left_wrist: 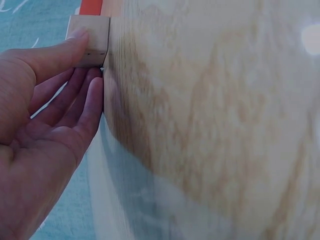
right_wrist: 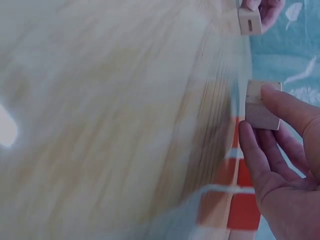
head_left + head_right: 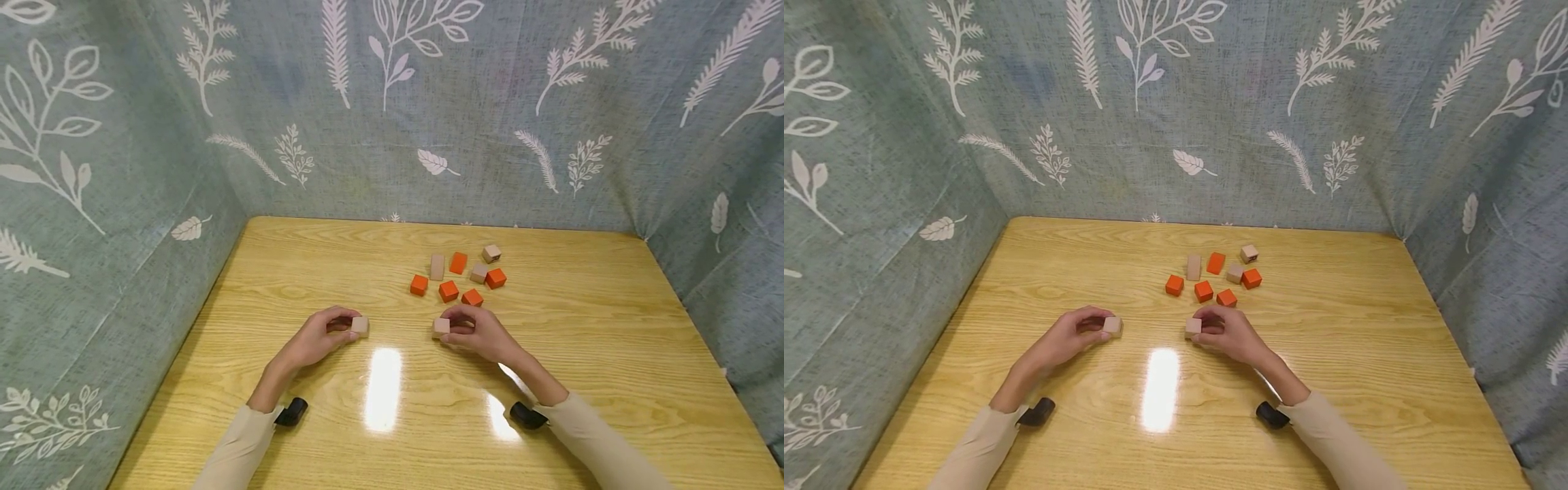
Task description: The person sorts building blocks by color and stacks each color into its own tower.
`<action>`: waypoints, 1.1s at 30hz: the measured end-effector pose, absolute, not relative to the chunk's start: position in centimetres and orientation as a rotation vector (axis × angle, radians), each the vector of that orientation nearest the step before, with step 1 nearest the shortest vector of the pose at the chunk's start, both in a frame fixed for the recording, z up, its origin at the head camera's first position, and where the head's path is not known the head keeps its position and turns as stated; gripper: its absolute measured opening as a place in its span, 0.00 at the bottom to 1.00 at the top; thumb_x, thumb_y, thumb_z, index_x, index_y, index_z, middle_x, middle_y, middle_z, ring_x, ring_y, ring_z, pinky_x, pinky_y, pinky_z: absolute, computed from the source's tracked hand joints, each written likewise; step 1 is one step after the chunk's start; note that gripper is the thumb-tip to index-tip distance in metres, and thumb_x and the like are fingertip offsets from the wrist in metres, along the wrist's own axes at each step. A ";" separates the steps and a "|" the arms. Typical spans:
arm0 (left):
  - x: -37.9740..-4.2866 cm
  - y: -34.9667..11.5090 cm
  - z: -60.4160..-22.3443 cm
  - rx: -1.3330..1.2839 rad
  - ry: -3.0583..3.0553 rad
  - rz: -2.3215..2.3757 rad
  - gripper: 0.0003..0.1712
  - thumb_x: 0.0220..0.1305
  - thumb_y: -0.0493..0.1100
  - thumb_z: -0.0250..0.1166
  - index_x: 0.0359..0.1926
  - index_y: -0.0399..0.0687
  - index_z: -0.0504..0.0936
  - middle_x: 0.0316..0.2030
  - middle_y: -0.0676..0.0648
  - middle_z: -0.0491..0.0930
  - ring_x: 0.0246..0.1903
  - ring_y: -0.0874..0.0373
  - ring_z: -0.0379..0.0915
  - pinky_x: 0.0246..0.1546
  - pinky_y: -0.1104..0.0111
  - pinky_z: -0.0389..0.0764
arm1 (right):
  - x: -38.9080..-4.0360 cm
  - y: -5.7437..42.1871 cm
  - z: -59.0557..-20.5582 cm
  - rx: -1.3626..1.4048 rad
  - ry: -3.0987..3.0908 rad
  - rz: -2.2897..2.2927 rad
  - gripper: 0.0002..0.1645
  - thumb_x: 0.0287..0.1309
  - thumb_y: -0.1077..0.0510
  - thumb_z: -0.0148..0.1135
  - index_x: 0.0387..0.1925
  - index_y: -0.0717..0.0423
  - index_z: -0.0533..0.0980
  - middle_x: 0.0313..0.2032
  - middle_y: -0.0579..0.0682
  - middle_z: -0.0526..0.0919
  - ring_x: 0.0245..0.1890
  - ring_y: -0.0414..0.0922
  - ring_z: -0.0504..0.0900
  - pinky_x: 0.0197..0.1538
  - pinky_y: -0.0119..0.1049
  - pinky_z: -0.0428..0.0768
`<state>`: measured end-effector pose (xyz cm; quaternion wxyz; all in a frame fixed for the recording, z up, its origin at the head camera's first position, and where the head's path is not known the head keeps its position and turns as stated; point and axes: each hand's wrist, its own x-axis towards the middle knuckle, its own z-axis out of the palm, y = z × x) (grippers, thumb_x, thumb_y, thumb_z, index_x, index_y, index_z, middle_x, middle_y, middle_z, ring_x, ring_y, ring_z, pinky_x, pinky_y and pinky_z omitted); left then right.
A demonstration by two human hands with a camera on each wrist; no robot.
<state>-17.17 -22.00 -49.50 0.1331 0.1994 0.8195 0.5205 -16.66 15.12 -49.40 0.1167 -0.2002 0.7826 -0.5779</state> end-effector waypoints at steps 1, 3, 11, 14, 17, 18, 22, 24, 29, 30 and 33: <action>-17.2 -22.0 -49.5 0.579 2.376 1.510 0.21 0.70 0.35 0.68 0.62 0.37 0.79 0.56 0.39 0.80 0.55 0.45 0.79 0.56 0.59 0.80 | -16.7 14.8 -49.4 -0.588 2.290 -1.694 0.20 0.58 0.69 0.74 0.51 0.65 0.79 0.48 0.59 0.83 0.51 0.54 0.83 0.53 0.34 0.83; -17.2 -22.0 -49.5 0.580 2.375 1.509 0.22 0.70 0.35 0.68 0.62 0.36 0.79 0.56 0.38 0.80 0.55 0.44 0.79 0.56 0.60 0.80 | -16.8 14.2 -49.4 -0.609 2.293 -1.692 0.20 0.58 0.69 0.74 0.51 0.66 0.79 0.48 0.60 0.83 0.51 0.55 0.83 0.53 0.35 0.83; -17.1 -21.8 -49.2 0.560 2.370 1.503 0.22 0.70 0.35 0.67 0.62 0.37 0.78 0.57 0.39 0.80 0.56 0.45 0.78 0.56 0.61 0.80 | -17.6 11.6 -49.3 -0.670 2.290 -1.688 0.20 0.58 0.68 0.74 0.51 0.67 0.79 0.48 0.60 0.83 0.51 0.56 0.83 0.54 0.38 0.84; -17.1 -21.8 -49.2 0.559 2.375 1.501 0.21 0.70 0.35 0.67 0.62 0.37 0.78 0.56 0.39 0.80 0.56 0.45 0.78 0.56 0.60 0.80 | -17.9 10.7 -49.2 -0.689 2.284 -1.686 0.20 0.59 0.69 0.73 0.52 0.68 0.79 0.48 0.61 0.83 0.52 0.57 0.83 0.54 0.38 0.84; -17.1 -21.9 -49.3 0.559 2.382 1.500 0.21 0.70 0.35 0.67 0.62 0.37 0.79 0.56 0.39 0.80 0.56 0.44 0.78 0.57 0.58 0.80 | -18.2 9.8 -49.3 -0.696 2.274 -1.682 0.20 0.59 0.70 0.72 0.52 0.68 0.78 0.48 0.61 0.83 0.53 0.57 0.83 0.54 0.37 0.83; -17.1 -21.9 -49.3 0.558 2.384 1.500 0.21 0.70 0.35 0.67 0.62 0.37 0.79 0.57 0.39 0.80 0.56 0.44 0.78 0.57 0.57 0.80 | -18.3 9.5 -49.3 -0.698 2.273 -1.679 0.20 0.59 0.69 0.72 0.52 0.68 0.78 0.49 0.61 0.83 0.53 0.57 0.83 0.54 0.37 0.83; -17.1 -21.9 -49.4 0.552 2.378 1.517 0.21 0.70 0.35 0.68 0.62 0.37 0.79 0.57 0.38 0.80 0.56 0.44 0.79 0.58 0.56 0.79 | -18.6 8.1 -49.5 -0.705 2.252 -1.687 0.20 0.59 0.69 0.73 0.52 0.67 0.79 0.49 0.60 0.83 0.53 0.55 0.83 0.55 0.38 0.83; -17.0 -21.9 -49.3 0.543 2.370 1.529 0.21 0.70 0.35 0.68 0.62 0.37 0.79 0.57 0.38 0.80 0.56 0.44 0.79 0.58 0.55 0.79 | -18.6 7.4 -49.2 -0.716 2.239 -1.702 0.19 0.60 0.70 0.72 0.52 0.69 0.78 0.49 0.63 0.83 0.53 0.58 0.83 0.57 0.44 0.83; -17.0 -21.8 -49.2 0.535 2.353 1.548 0.21 0.70 0.35 0.67 0.62 0.36 0.79 0.57 0.37 0.79 0.56 0.42 0.78 0.57 0.54 0.80 | -18.8 5.9 -49.4 -0.715 2.241 -1.686 0.18 0.59 0.70 0.72 0.51 0.68 0.79 0.48 0.61 0.83 0.52 0.55 0.84 0.57 0.46 0.82; -17.0 -21.8 -49.2 0.537 2.353 1.547 0.21 0.70 0.35 0.67 0.62 0.36 0.79 0.57 0.37 0.79 0.56 0.42 0.78 0.57 0.54 0.80 | -19.0 5.7 -49.8 -0.714 2.244 -1.680 0.19 0.59 0.69 0.73 0.51 0.66 0.79 0.48 0.60 0.84 0.51 0.53 0.85 0.56 0.43 0.83; -17.2 -21.9 -49.3 0.546 2.359 1.534 0.21 0.70 0.36 0.67 0.62 0.38 0.79 0.57 0.38 0.80 0.56 0.44 0.79 0.57 0.57 0.80 | -19.1 5.1 -49.7 -0.722 2.255 -1.658 0.18 0.58 0.69 0.74 0.50 0.65 0.80 0.47 0.57 0.84 0.50 0.50 0.85 0.56 0.39 0.83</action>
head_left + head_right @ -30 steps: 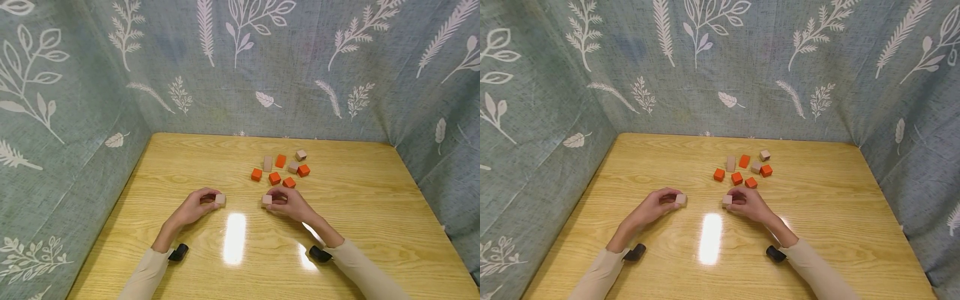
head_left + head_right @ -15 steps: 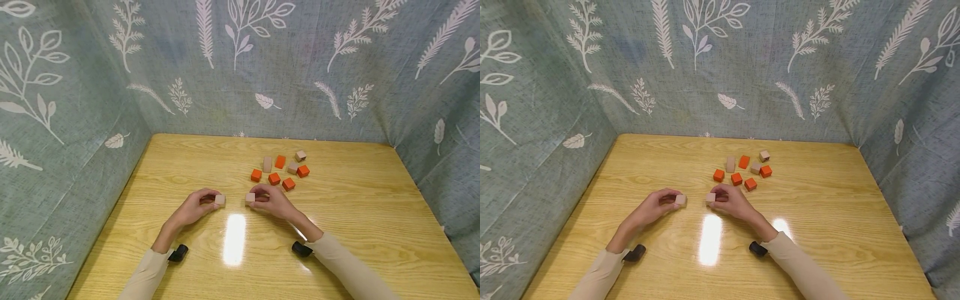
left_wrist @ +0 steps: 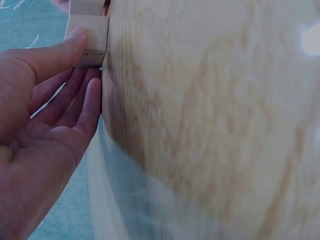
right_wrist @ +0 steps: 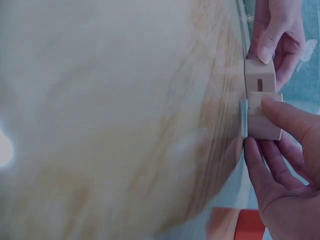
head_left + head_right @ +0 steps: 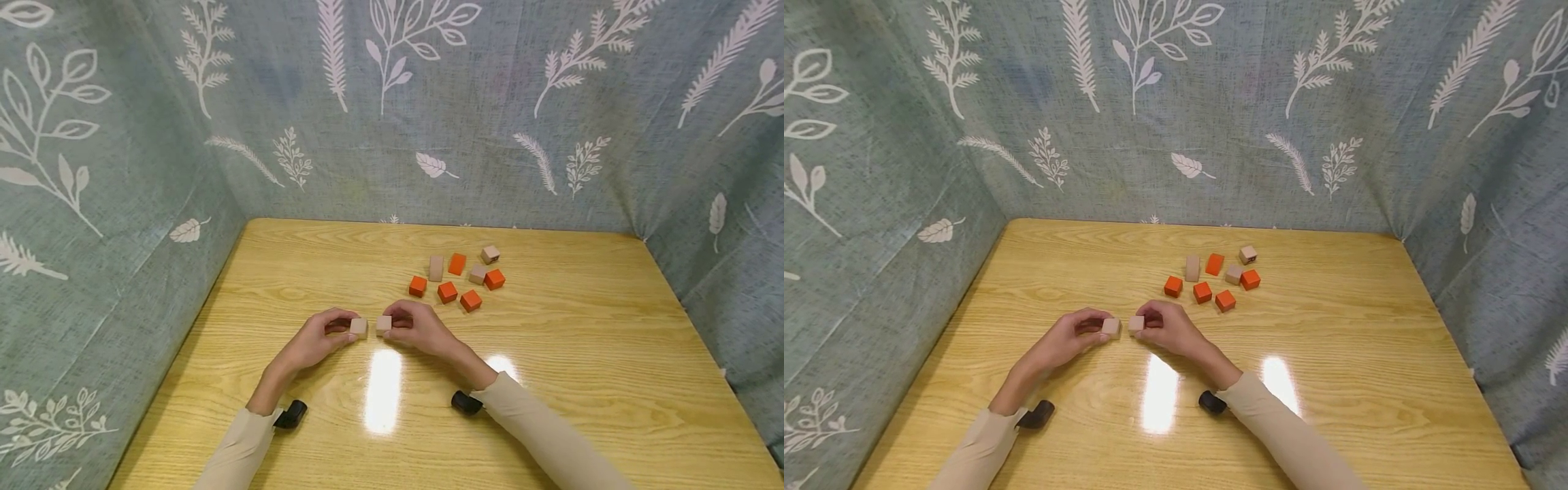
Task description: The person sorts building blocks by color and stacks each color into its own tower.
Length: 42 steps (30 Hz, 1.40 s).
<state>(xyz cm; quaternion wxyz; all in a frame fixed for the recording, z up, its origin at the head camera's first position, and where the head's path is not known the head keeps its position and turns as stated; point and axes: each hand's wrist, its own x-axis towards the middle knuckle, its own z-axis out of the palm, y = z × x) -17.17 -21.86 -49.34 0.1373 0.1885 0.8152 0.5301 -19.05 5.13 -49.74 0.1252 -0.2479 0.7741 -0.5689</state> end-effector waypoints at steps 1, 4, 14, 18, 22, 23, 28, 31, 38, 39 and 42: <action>-17.2 -21.9 -49.3 0.549 2.362 1.530 0.20 0.70 0.36 0.67 0.61 0.38 0.79 0.57 0.39 0.80 0.56 0.44 0.79 0.57 0.57 0.80 | -19.1 4.9 -49.7 -0.732 2.260 -1.652 0.18 0.58 0.69 0.74 0.50 0.65 0.80 0.47 0.57 0.84 0.50 0.49 0.85 0.55 0.39 0.83; -17.2 -21.9 -49.4 0.546 2.368 1.530 0.20 0.70 0.36 0.68 0.61 0.39 0.80 0.57 0.39 0.80 0.56 0.45 0.79 0.57 0.58 0.80 | -19.1 4.4 -49.7 -0.760 2.267 -1.640 0.18 0.58 0.69 0.74 0.50 0.65 0.80 0.47 0.57 0.85 0.49 0.49 0.85 0.55 0.38 0.83; -17.1 -21.8 -49.4 0.547 2.355 1.551 0.21 0.69 0.35 0.68 0.61 0.37 0.80 0.57 0.38 0.79 0.56 0.43 0.79 0.56 0.58 0.80 | -18.8 3.4 -49.6 -0.789 2.294 -1.587 0.17 0.58 0.67 0.74 0.48 0.64 0.80 0.46 0.57 0.85 0.48 0.51 0.85 0.56 0.44 0.82; -17.0 -21.8 -49.4 0.544 2.355 1.558 0.22 0.69 0.34 0.68 0.62 0.35 0.79 0.57 0.37 0.79 0.56 0.41 0.78 0.57 0.57 0.80 | -18.7 3.2 -49.5 -0.778 2.335 -1.542 0.17 0.59 0.67 0.74 0.48 0.62 0.80 0.46 0.55 0.84 0.48 0.48 0.85 0.55 0.42 0.83; -16.9 -21.7 -49.2 0.532 2.353 1.558 0.22 0.69 0.34 0.68 0.62 0.35 0.78 0.58 0.37 0.78 0.57 0.41 0.78 0.57 0.56 0.80 | -18.8 3.3 -49.5 -0.786 2.351 -1.498 0.20 0.58 0.66 0.75 0.51 0.62 0.79 0.47 0.54 0.84 0.48 0.46 0.84 0.55 0.38 0.82; -16.9 -21.7 -49.2 0.533 2.353 1.555 0.22 0.69 0.34 0.68 0.63 0.35 0.78 0.58 0.37 0.78 0.57 0.41 0.78 0.57 0.56 0.80 | -18.8 3.4 -49.4 -0.796 2.351 -1.489 0.21 0.59 0.65 0.75 0.52 0.63 0.79 0.48 0.54 0.83 0.49 0.46 0.84 0.55 0.39 0.82; -16.8 -21.7 -49.3 0.525 2.349 1.545 0.23 0.70 0.34 0.67 0.63 0.36 0.78 0.60 0.37 0.77 0.58 0.41 0.77 0.57 0.59 0.80 | -19.0 4.6 -48.6 -0.817 2.383 -1.483 0.27 0.61 0.60 0.75 0.57 0.66 0.77 0.52 0.59 0.82 0.54 0.52 0.82 0.60 0.44 0.80; -16.9 -21.8 -49.5 0.522 2.349 1.545 0.23 0.70 0.34 0.67 0.63 0.36 0.78 0.60 0.37 0.77 0.58 0.41 0.77 0.56 0.60 0.80 | -19.3 5.7 -47.8 -0.796 2.405 -1.535 0.26 0.63 0.59 0.73 0.58 0.68 0.76 0.54 0.63 0.81 0.56 0.57 0.81 0.61 0.49 0.79; -16.7 -21.9 -49.4 0.519 2.358 1.544 0.23 0.70 0.35 0.68 0.63 0.36 0.78 0.60 0.37 0.77 0.58 0.42 0.77 0.56 0.61 0.80 | -20.5 8.2 -46.6 -0.782 2.491 -1.581 0.25 0.66 0.58 0.71 0.57 0.69 0.77 0.54 0.65 0.82 0.55 0.60 0.81 0.62 0.52 0.78; -16.8 -21.9 -49.4 0.521 2.358 1.544 0.23 0.70 0.35 0.68 0.63 0.37 0.78 0.60 0.37 0.77 0.58 0.42 0.77 0.56 0.61 0.80 | -20.6 8.5 -46.5 -0.771 2.505 -1.588 0.24 0.66 0.58 0.71 0.57 0.69 0.77 0.53 0.65 0.82 0.55 0.60 0.81 0.61 0.53 0.78; -16.8 -21.8 -49.5 0.528 2.360 1.545 0.23 0.70 0.35 0.68 0.63 0.37 0.78 0.59 0.38 0.77 0.58 0.42 0.77 0.56 0.62 0.80 | -21.0 9.8 -46.2 -0.724 2.541 -1.610 0.23 0.66 0.58 0.71 0.57 0.67 0.78 0.52 0.63 0.83 0.54 0.59 0.81 0.60 0.56 0.78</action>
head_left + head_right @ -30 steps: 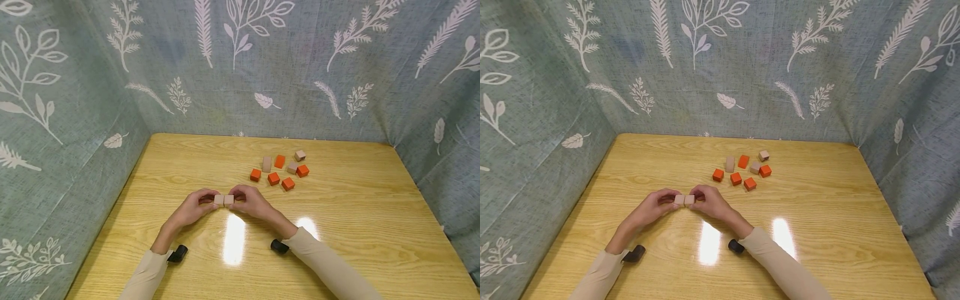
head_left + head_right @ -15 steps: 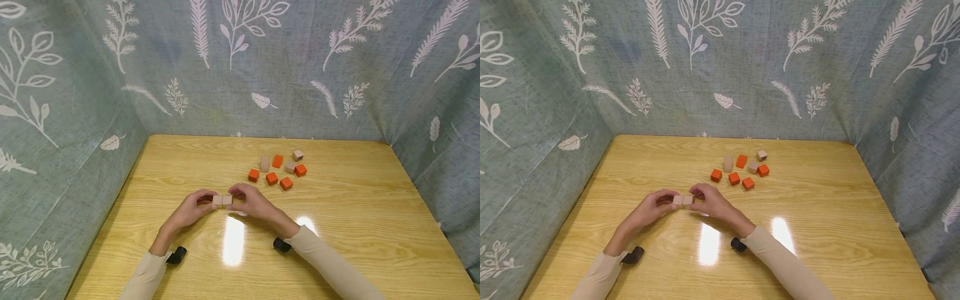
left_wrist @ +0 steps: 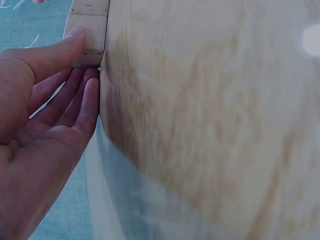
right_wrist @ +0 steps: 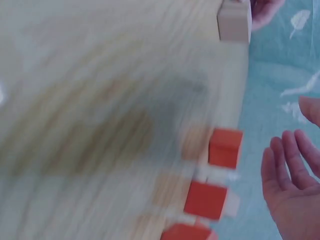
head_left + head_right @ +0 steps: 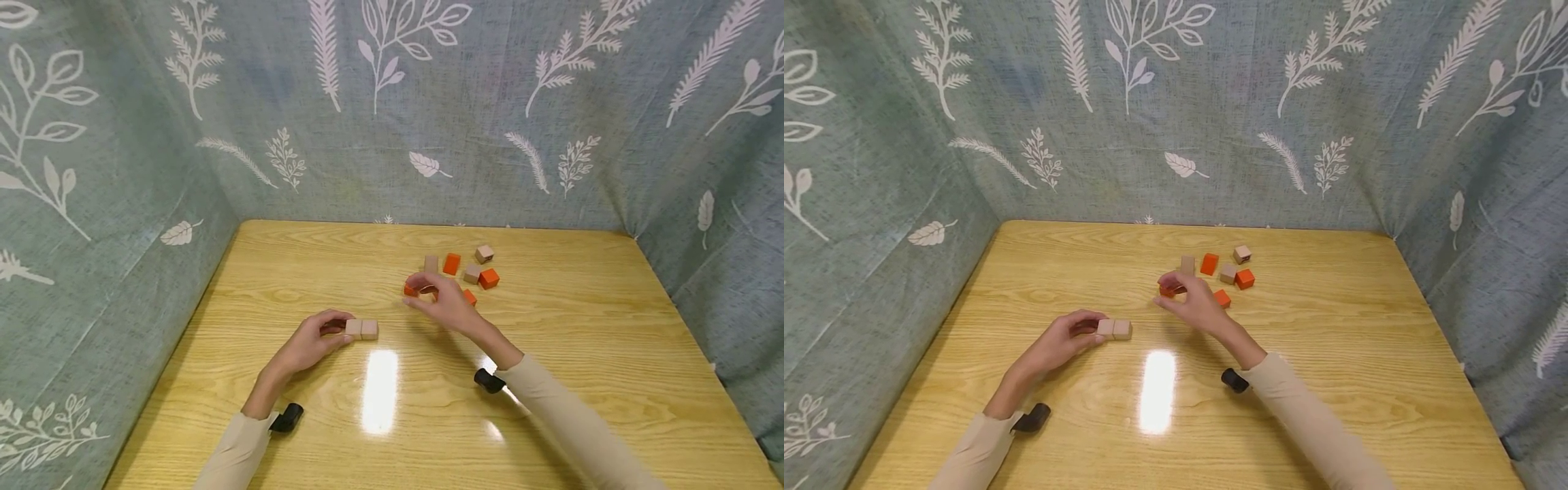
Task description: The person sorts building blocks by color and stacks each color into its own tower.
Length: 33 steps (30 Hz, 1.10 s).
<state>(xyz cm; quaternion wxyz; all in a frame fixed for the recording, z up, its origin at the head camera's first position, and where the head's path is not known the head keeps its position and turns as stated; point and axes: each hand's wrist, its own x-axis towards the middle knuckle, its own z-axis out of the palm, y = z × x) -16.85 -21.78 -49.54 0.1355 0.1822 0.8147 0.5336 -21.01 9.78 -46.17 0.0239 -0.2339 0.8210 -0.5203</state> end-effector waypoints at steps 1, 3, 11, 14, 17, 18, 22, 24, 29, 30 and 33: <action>-16.9 -21.8 -49.6 0.527 2.362 1.545 0.23 0.70 0.35 0.68 0.63 0.37 0.78 0.59 0.38 0.77 0.58 0.42 0.77 0.56 0.62 0.80 | -21.1 10.2 -46.1 -0.710 2.548 -1.618 0.23 0.66 0.58 0.71 0.57 0.67 0.78 0.52 0.63 0.83 0.54 0.59 0.81 0.60 0.56 0.78; -16.9 -21.8 -49.7 0.525 2.363 1.546 0.23 0.70 0.35 0.68 0.63 0.37 0.78 0.59 0.38 0.77 0.58 0.42 0.77 0.56 0.61 0.80 | -21.5 10.9 -46.0 -0.688 2.573 -1.623 0.23 0.65 0.58 0.71 0.57 0.67 0.78 0.53 0.62 0.83 0.54 0.59 0.81 0.59 0.56 0.78; -16.9 -21.8 -49.8 0.515 2.354 1.536 0.24 0.70 0.36 0.68 0.64 0.38 0.77 0.60 0.38 0.77 0.59 0.42 0.76 0.57 0.61 0.80 | -22.5 14.0 -46.0 -0.664 2.723 -1.568 0.20 0.67 0.61 0.69 0.56 0.67 0.78 0.52 0.64 0.82 0.54 0.58 0.80 0.60 0.56 0.77; -16.9 -21.8 -49.9 0.512 2.349 1.537 0.24 0.70 0.37 0.68 0.64 0.38 0.77 0.60 0.38 0.77 0.59 0.42 0.76 0.57 0.61 0.80 | -22.8 15.3 -45.9 -0.597 2.767 -1.545 0.21 0.68 0.61 0.68 0.57 0.68 0.77 0.53 0.65 0.81 0.55 0.60 0.79 0.60 0.57 0.77; -16.9 -21.8 -49.9 0.514 2.355 1.530 0.24 0.70 0.37 0.68 0.64 0.38 0.78 0.60 0.39 0.77 0.59 0.42 0.77 0.57 0.60 0.80 | -23.3 16.6 -45.9 -0.530 2.819 -1.509 0.22 0.69 0.59 0.67 0.58 0.68 0.76 0.53 0.65 0.81 0.55 0.61 0.79 0.58 0.57 0.79; -16.9 -21.8 -49.8 0.514 2.361 1.525 0.24 0.70 0.37 0.68 0.64 0.38 0.78 0.60 0.39 0.77 0.59 0.43 0.77 0.58 0.60 0.79 | -23.5 17.0 -45.9 -0.514 2.847 -1.491 0.22 0.69 0.59 0.67 0.58 0.68 0.77 0.53 0.65 0.81 0.54 0.61 0.79 0.56 0.57 0.80; -16.9 -21.8 -49.7 0.518 2.373 1.516 0.24 0.69 0.37 0.69 0.64 0.39 0.78 0.60 0.39 0.77 0.59 0.43 0.76 0.59 0.57 0.79 | -24.2 18.4 -46.3 -0.451 2.898 -1.444 0.22 0.69 0.61 0.67 0.60 0.68 0.76 0.55 0.65 0.80 0.55 0.61 0.78 0.53 0.57 0.81; -16.9 -21.9 -49.7 0.513 2.374 1.518 0.24 0.69 0.37 0.69 0.64 0.38 0.78 0.60 0.39 0.77 0.59 0.43 0.77 0.59 0.57 0.79 | -24.4 18.9 -46.5 -0.420 2.893 -1.434 0.24 0.69 0.62 0.66 0.61 0.70 0.74 0.57 0.66 0.78 0.57 0.62 0.77 0.54 0.56 0.81; -16.9 -22.0 -49.7 0.520 2.373 1.520 0.23 0.69 0.37 0.69 0.64 0.38 0.78 0.60 0.39 0.77 0.59 0.43 0.77 0.58 0.58 0.79 | -24.7 19.6 -46.9 -0.364 2.868 -1.416 0.26 0.70 0.63 0.65 0.63 0.72 0.72 0.58 0.69 0.76 0.59 0.63 0.76 0.56 0.56 0.80; -16.9 -22.0 -49.7 0.525 2.375 1.520 0.23 0.69 0.37 0.69 0.63 0.38 0.78 0.60 0.39 0.77 0.59 0.43 0.77 0.59 0.57 0.79 | -24.7 19.7 -46.9 -0.361 2.873 -1.403 0.26 0.70 0.63 0.65 0.63 0.72 0.72 0.58 0.69 0.76 0.59 0.63 0.76 0.56 0.56 0.80; -17.0 -22.1 -49.8 0.545 2.382 1.519 0.23 0.70 0.38 0.68 0.63 0.38 0.78 0.59 0.39 0.78 0.59 0.43 0.77 0.59 0.57 0.78 | -24.7 19.8 -47.0 -0.364 2.904 -1.329 0.27 0.69 0.62 0.66 0.63 0.73 0.72 0.59 0.69 0.76 0.57 0.63 0.77 0.55 0.57 0.80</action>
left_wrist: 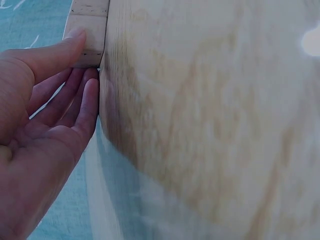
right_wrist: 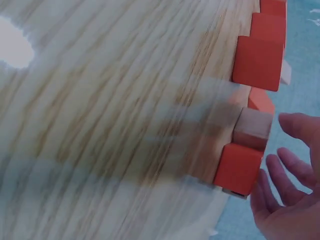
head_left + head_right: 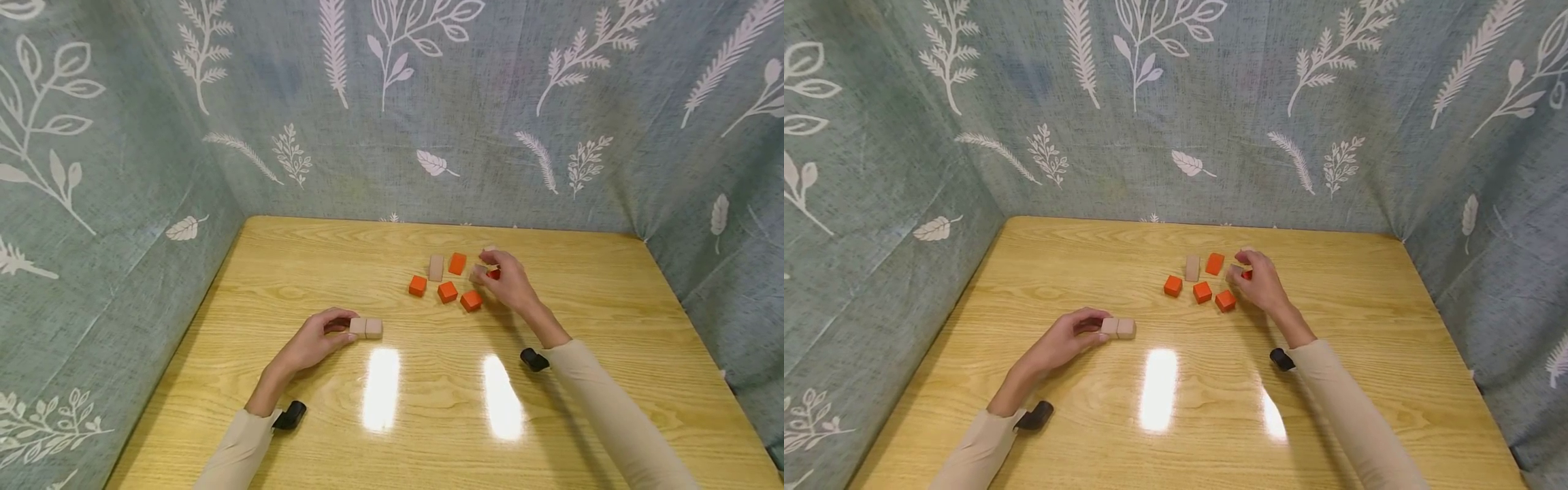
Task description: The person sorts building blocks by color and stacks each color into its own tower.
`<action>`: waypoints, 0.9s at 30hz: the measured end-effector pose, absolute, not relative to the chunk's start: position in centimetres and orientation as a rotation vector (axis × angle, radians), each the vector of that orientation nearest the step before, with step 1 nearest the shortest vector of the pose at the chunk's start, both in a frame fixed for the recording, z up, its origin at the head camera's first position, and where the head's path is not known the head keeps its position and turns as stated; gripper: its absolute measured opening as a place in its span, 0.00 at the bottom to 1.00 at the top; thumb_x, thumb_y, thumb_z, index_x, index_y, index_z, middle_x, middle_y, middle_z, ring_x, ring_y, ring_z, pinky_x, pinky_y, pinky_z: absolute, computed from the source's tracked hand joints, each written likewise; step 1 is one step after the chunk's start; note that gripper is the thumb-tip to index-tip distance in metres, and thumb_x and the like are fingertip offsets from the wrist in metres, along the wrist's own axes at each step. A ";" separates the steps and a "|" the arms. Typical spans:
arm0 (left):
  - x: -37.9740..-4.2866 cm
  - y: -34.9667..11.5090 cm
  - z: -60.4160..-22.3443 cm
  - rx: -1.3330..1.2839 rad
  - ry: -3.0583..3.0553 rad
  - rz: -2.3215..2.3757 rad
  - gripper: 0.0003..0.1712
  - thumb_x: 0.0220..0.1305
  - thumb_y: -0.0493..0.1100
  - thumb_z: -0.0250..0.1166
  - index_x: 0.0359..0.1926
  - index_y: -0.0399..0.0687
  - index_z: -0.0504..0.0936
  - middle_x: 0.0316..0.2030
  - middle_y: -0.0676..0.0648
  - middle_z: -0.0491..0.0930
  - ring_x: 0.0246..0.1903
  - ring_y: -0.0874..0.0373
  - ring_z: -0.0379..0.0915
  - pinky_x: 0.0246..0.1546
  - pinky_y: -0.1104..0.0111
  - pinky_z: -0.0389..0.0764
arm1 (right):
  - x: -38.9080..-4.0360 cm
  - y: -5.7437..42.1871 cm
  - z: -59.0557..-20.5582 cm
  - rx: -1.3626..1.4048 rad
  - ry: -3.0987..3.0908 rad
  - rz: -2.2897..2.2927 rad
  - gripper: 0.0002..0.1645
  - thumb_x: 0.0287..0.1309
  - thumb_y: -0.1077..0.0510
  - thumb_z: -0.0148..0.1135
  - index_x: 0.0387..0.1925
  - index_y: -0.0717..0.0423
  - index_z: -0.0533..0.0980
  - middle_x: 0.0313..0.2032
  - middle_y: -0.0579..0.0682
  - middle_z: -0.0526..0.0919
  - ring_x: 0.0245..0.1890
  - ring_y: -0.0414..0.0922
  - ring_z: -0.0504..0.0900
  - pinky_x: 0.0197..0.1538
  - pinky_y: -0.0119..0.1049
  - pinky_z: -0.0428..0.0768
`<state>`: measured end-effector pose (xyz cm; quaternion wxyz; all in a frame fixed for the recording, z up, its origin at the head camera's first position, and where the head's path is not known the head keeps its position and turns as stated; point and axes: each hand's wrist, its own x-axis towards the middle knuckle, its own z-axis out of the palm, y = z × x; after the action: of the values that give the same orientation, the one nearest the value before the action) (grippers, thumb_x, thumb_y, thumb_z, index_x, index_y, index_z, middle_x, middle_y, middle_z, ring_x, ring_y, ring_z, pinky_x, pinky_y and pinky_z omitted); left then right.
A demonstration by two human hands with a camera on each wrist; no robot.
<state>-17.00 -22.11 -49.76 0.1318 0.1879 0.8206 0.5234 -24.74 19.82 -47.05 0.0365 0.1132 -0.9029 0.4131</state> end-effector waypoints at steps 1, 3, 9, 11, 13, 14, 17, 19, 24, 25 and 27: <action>-17.0 -22.1 -49.8 0.549 2.383 1.519 0.23 0.70 0.38 0.68 0.63 0.38 0.78 0.59 0.39 0.78 0.59 0.43 0.77 0.60 0.57 0.78 | -24.7 19.9 -47.1 0.353 -2.785 1.241 0.27 0.69 0.62 0.66 0.63 0.73 0.72 0.59 0.70 0.76 0.57 0.64 0.77 0.55 0.57 0.80; -17.0 -22.1 -49.8 0.552 2.385 1.516 0.23 0.70 0.38 0.68 0.63 0.39 0.78 0.59 0.39 0.78 0.59 0.44 0.77 0.60 0.57 0.78 | -24.7 19.9 -47.1 0.370 -2.814 1.203 0.27 0.68 0.62 0.67 0.62 0.74 0.73 0.58 0.70 0.77 0.54 0.63 0.79 0.54 0.57 0.81; -16.9 -22.2 -49.6 0.553 2.386 1.522 0.23 0.70 0.38 0.68 0.63 0.38 0.79 0.59 0.39 0.78 0.58 0.44 0.77 0.59 0.56 0.78 | -24.8 20.0 -47.3 0.391 -2.873 1.135 0.25 0.66 0.65 0.68 0.60 0.75 0.75 0.51 0.70 0.81 0.47 0.61 0.82 0.49 0.54 0.82; -17.0 -22.1 -49.5 0.557 2.385 1.526 0.23 0.70 0.38 0.68 0.63 0.38 0.79 0.59 0.39 0.78 0.58 0.44 0.77 0.59 0.56 0.78 | -24.8 20.1 -47.3 0.373 -2.879 1.124 0.24 0.66 0.65 0.68 0.59 0.74 0.75 0.50 0.69 0.82 0.46 0.61 0.82 0.48 0.54 0.82; -17.0 -22.1 -49.5 0.557 2.381 1.532 0.23 0.70 0.38 0.68 0.63 0.38 0.79 0.59 0.39 0.78 0.58 0.44 0.77 0.59 0.56 0.78 | -24.8 20.1 -47.3 0.359 -2.878 1.125 0.24 0.66 0.65 0.69 0.59 0.74 0.76 0.50 0.69 0.82 0.47 0.61 0.82 0.49 0.54 0.82; -17.0 -22.1 -49.4 0.558 2.379 1.532 0.23 0.70 0.38 0.68 0.63 0.38 0.78 0.59 0.39 0.78 0.58 0.44 0.77 0.59 0.56 0.78 | -24.8 20.2 -47.3 0.354 -2.876 1.131 0.24 0.66 0.64 0.69 0.59 0.73 0.76 0.51 0.69 0.82 0.47 0.61 0.82 0.49 0.54 0.82; -17.0 -22.0 -49.4 0.555 2.374 1.534 0.23 0.70 0.38 0.68 0.63 0.37 0.78 0.60 0.38 0.78 0.59 0.43 0.76 0.60 0.56 0.78 | -24.7 20.1 -47.1 0.342 -2.852 1.184 0.24 0.66 0.63 0.69 0.59 0.71 0.76 0.52 0.68 0.81 0.48 0.60 0.83 0.49 0.53 0.83; -17.0 -22.0 -49.4 0.554 2.372 1.533 0.23 0.70 0.37 0.68 0.63 0.37 0.78 0.60 0.38 0.78 0.59 0.43 0.76 0.60 0.56 0.78 | -24.7 20.0 -47.0 0.340 -2.826 1.226 0.23 0.66 0.62 0.70 0.58 0.70 0.77 0.53 0.67 0.81 0.48 0.60 0.84 0.49 0.52 0.84; -17.0 -22.1 -49.5 0.554 2.371 1.525 0.23 0.70 0.37 0.68 0.63 0.37 0.78 0.60 0.38 0.77 0.59 0.43 0.76 0.60 0.57 0.78 | -24.5 19.4 -46.4 0.328 -2.756 1.312 0.22 0.64 0.61 0.72 0.56 0.66 0.78 0.53 0.64 0.82 0.50 0.59 0.84 0.52 0.52 0.84; -17.0 -22.1 -49.5 0.554 2.372 1.523 0.23 0.70 0.37 0.68 0.63 0.37 0.78 0.60 0.38 0.77 0.59 0.43 0.76 0.60 0.57 0.78 | -24.5 19.3 -46.3 0.328 -2.745 1.323 0.22 0.63 0.61 0.73 0.56 0.65 0.78 0.53 0.64 0.82 0.52 0.59 0.83 0.53 0.53 0.83; -17.0 -22.1 -49.6 0.551 2.374 1.522 0.23 0.70 0.38 0.68 0.63 0.37 0.78 0.60 0.38 0.78 0.59 0.43 0.76 0.60 0.58 0.78 | -24.4 18.9 -46.0 0.328 -2.728 1.351 0.23 0.62 0.61 0.74 0.56 0.65 0.78 0.53 0.64 0.82 0.54 0.60 0.82 0.56 0.54 0.82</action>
<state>-16.99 -22.11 -49.58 0.1339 0.1902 0.8188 0.5249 -24.39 18.90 -46.01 0.0400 0.1069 -0.8903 0.4409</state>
